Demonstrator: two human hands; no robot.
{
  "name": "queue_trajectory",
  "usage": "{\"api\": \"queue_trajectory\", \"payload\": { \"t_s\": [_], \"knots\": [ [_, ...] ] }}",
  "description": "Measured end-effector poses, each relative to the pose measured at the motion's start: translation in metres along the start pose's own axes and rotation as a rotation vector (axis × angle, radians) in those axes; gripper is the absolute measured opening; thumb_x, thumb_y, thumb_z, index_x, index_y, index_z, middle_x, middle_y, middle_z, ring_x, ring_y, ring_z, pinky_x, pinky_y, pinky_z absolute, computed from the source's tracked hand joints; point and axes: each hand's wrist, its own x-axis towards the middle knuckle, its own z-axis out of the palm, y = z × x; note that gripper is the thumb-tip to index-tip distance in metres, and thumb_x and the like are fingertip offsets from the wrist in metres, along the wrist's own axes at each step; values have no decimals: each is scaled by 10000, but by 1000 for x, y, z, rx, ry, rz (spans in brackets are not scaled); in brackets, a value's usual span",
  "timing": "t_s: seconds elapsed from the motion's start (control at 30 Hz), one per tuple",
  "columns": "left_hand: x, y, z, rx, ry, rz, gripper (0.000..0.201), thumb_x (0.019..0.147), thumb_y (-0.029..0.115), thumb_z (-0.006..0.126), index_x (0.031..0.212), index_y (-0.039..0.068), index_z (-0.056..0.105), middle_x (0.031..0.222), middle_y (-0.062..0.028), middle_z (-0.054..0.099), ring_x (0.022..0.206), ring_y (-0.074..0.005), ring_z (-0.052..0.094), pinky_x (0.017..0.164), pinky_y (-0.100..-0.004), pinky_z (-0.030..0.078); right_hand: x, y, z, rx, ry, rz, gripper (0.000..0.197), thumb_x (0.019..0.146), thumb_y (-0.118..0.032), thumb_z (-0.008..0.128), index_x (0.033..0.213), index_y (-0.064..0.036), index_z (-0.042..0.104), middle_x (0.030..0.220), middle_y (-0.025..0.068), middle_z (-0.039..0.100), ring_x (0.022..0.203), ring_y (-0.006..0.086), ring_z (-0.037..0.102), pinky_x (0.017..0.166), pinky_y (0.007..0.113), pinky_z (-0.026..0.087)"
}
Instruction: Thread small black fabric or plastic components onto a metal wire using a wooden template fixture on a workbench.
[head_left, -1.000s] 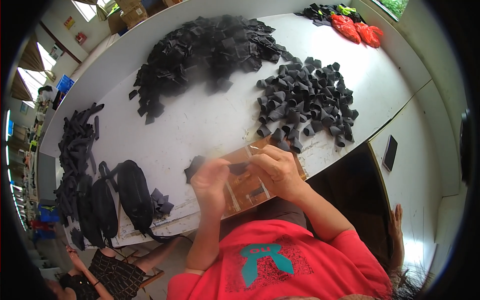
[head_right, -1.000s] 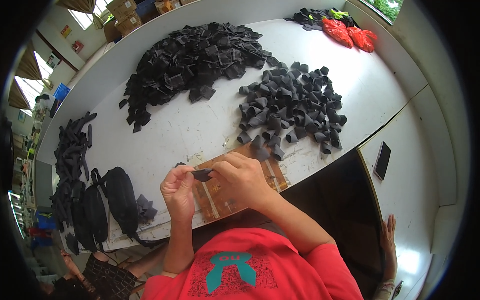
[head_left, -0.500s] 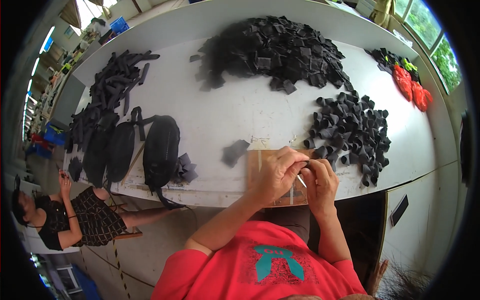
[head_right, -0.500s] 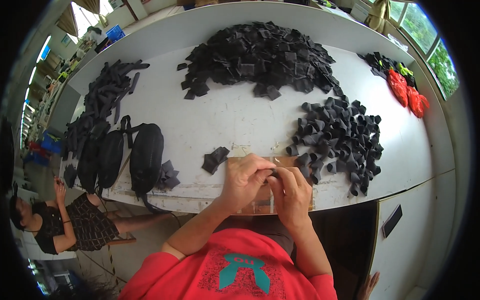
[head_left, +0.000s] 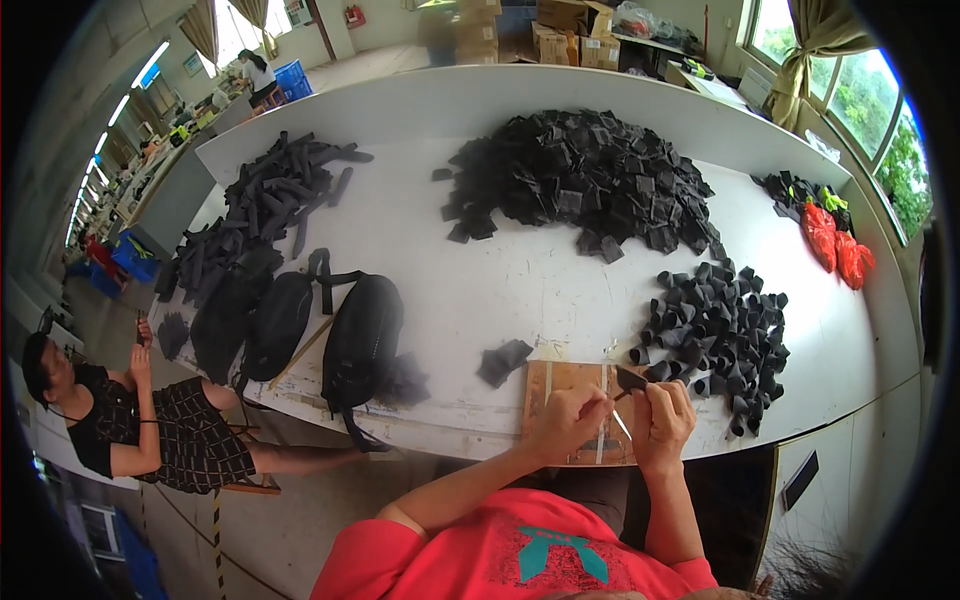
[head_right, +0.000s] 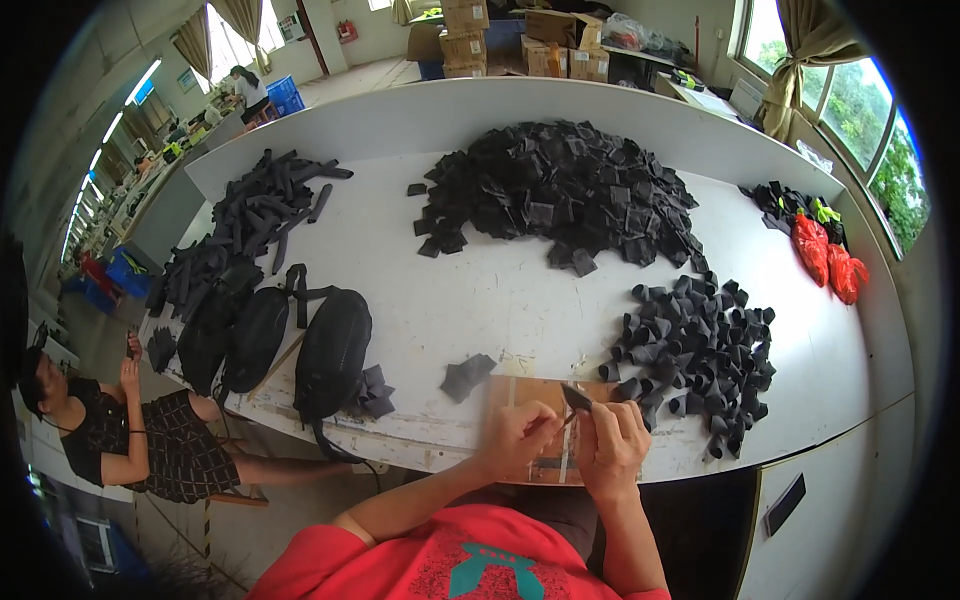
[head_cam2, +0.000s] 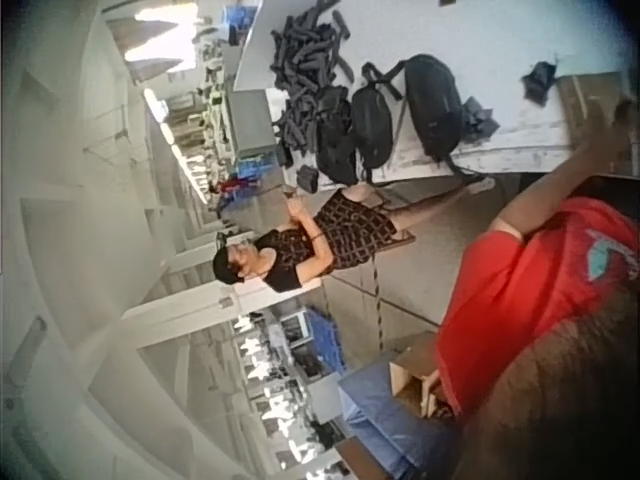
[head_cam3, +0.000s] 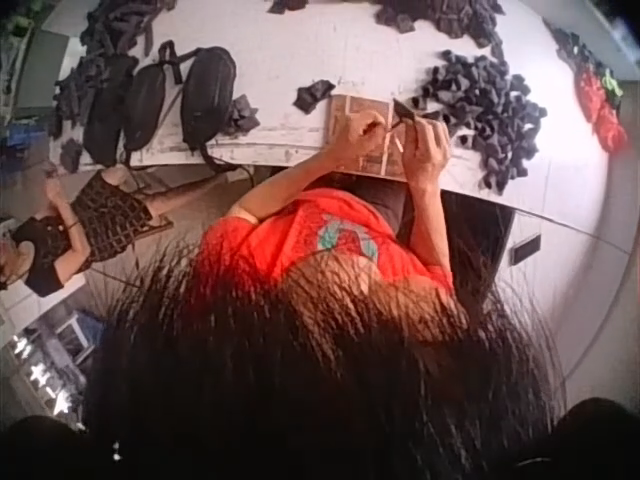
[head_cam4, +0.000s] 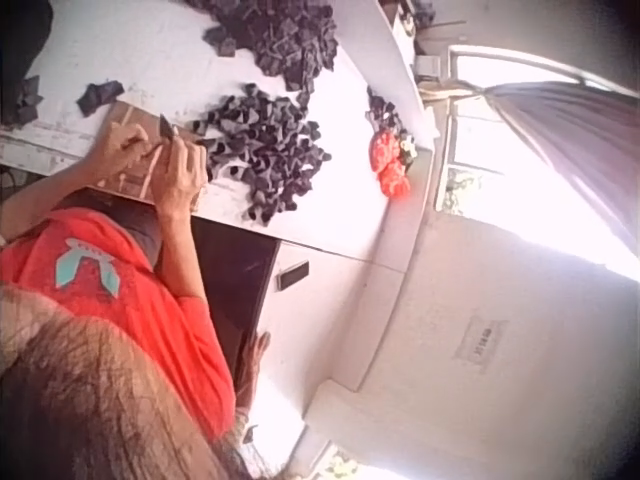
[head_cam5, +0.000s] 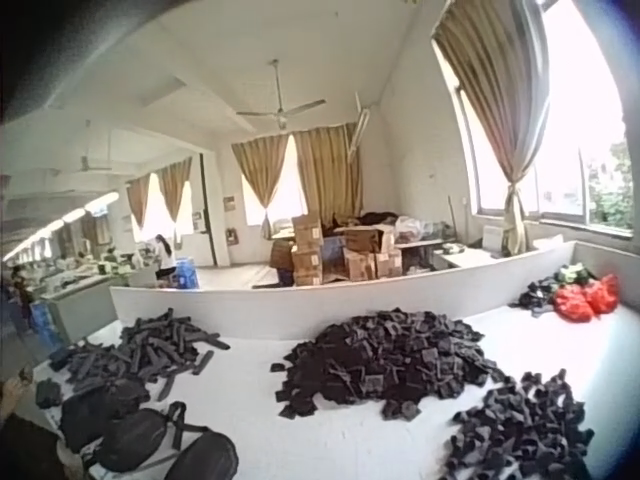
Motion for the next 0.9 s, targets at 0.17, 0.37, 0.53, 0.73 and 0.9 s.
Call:
{"api": "queue_trajectory", "payload": {
  "t_s": [0.17, 0.37, 0.53, 0.73, 0.9],
  "knots": [
    [-32, -41, -28, -1, -38, -257, 144, 819, 147, 576, 769, 14, 553, 567, -41, 545, 456, -81, 488, 413, -224, 381, 10, 12, -16, 47, 133, 108, 74, 684, 60, 565, 719, 10, 522, 632, 115, 489, 527, 243, 460, 458, 315, 346],
    [-63, -70, -70, -70, 18, -725, 105, 812, 138, 566, 797, 33, 571, 617, -20, 566, 491, -71, 514, 434, -191, 411, -31, 91, 19, -418, -70, 339, 142, 779, -149, 561, 859, -32, 551, 713, 113, 539, 681, 297, 536, 570, 382, 431],
    [-39, -93, -85, -16, 283, -482, 56, 789, 74, 556, 828, 35, 548, 658, -6, 555, 514, -58, 498, 449, -169, 385, -119, 61, 20, -133, -203, 560, 96, 752, -81, 572, 829, -24, 563, 706, 142, 558, 634, 304, 553, 548, 375, 430],
    [30, -125, -94, 398, 477, -147, 110, 754, 55, 567, 847, 1, 541, 694, -57, 566, 536, -138, 515, 505, -243, 430, -192, 2, 19, 465, -317, 1110, 123, 789, -91, 592, 775, 26, 624, 566, 4, 538, 526, 34, 455, 459, 207, 360],
    [44, -139, -99, 1032, 424, -268, 197, 665, 163, 662, 775, 18, 587, 770, -143, 553, 752, -308, 542, 699, -371, 444, -180, 15, 15, 422, -359, 1092, 145, 799, -109, 582, 782, 29, 625, 563, 10, 545, 522, 43, 475, 456, 213, 374]
  ]
}}
